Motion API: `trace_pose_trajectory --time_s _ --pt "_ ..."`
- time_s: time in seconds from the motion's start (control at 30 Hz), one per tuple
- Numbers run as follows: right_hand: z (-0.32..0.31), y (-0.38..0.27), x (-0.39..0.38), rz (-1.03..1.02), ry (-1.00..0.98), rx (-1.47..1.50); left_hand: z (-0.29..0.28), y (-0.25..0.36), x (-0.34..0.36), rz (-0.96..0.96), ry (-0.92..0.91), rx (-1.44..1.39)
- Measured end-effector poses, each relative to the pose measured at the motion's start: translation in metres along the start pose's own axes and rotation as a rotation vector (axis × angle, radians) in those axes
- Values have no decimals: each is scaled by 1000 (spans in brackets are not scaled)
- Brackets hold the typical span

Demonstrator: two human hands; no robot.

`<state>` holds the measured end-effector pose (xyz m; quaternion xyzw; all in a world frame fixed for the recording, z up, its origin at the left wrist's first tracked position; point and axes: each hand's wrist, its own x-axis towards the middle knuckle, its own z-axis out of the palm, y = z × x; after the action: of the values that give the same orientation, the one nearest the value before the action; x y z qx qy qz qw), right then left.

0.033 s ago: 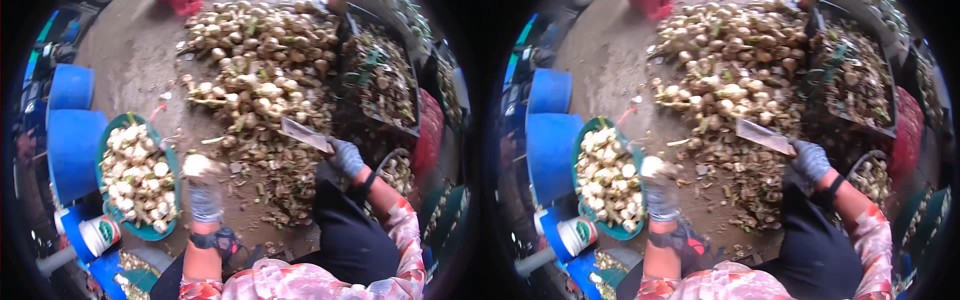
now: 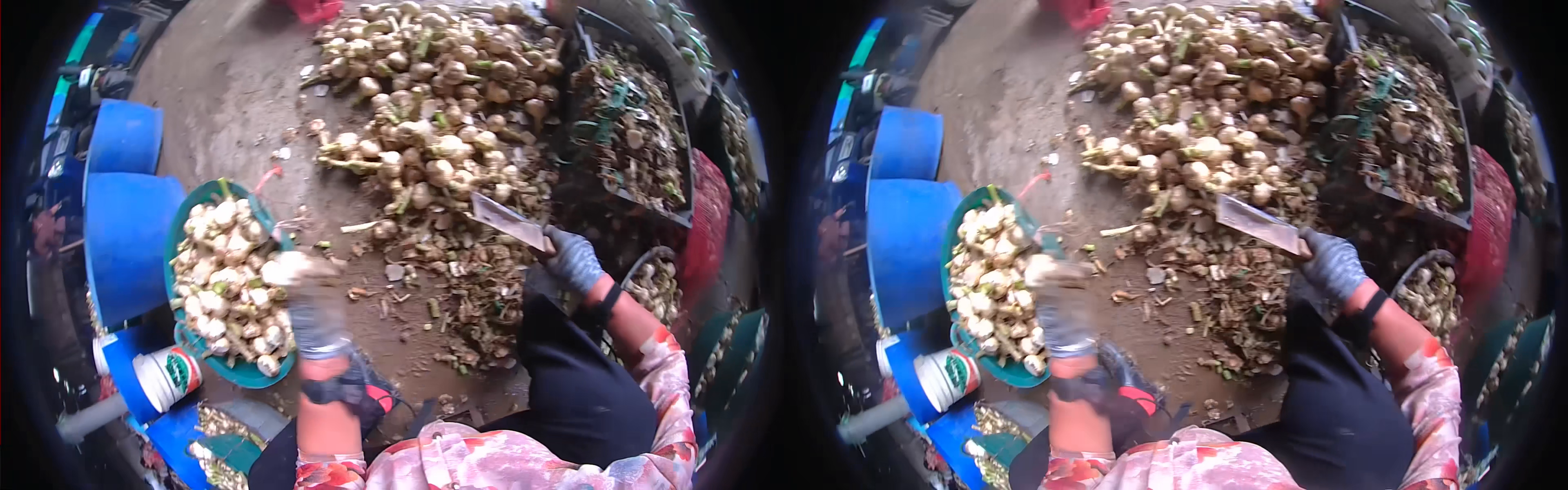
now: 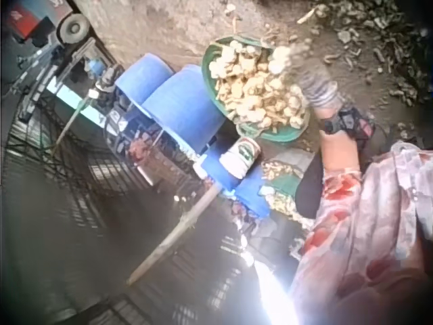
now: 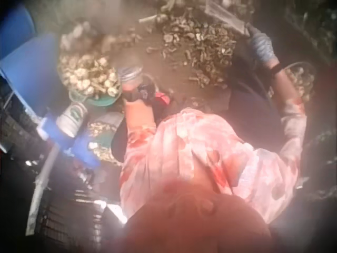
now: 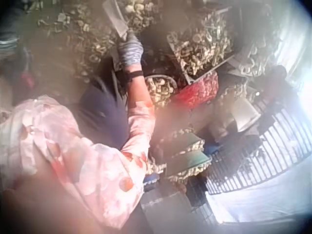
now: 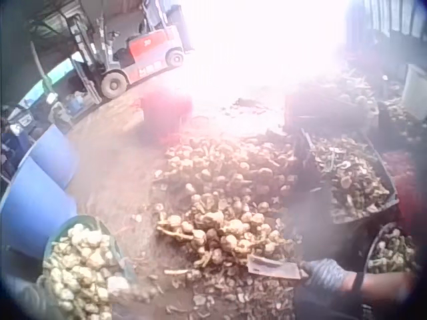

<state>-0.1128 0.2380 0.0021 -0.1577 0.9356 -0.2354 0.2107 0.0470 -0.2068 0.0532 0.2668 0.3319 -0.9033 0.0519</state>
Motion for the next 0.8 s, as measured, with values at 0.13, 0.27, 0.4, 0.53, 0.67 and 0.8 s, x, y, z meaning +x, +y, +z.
trace_pose_trajectory --time_s 0.13,0.27,0.4,0.53,0.67,0.8 --pt "-5 -1 -7 8 -72 -67 93 55 -58 917 -354 1261" --pt "-2 -3 -5 24 -83 17 84 86 -78 2188 965 2034" --pt "-4 2 -9 57 -101 -27 66 46 -64 2512 1312 2698" --pt "-3 -4 -12 6 -140 26 -9 -8 35 1482 -105 3196" --pt "-2 -17 -13 -39 -238 -27 -54 -29 126 607 -203 3826" --pt "4 -24 -15 -71 -305 -75 -62 6 161 167 414 3789"
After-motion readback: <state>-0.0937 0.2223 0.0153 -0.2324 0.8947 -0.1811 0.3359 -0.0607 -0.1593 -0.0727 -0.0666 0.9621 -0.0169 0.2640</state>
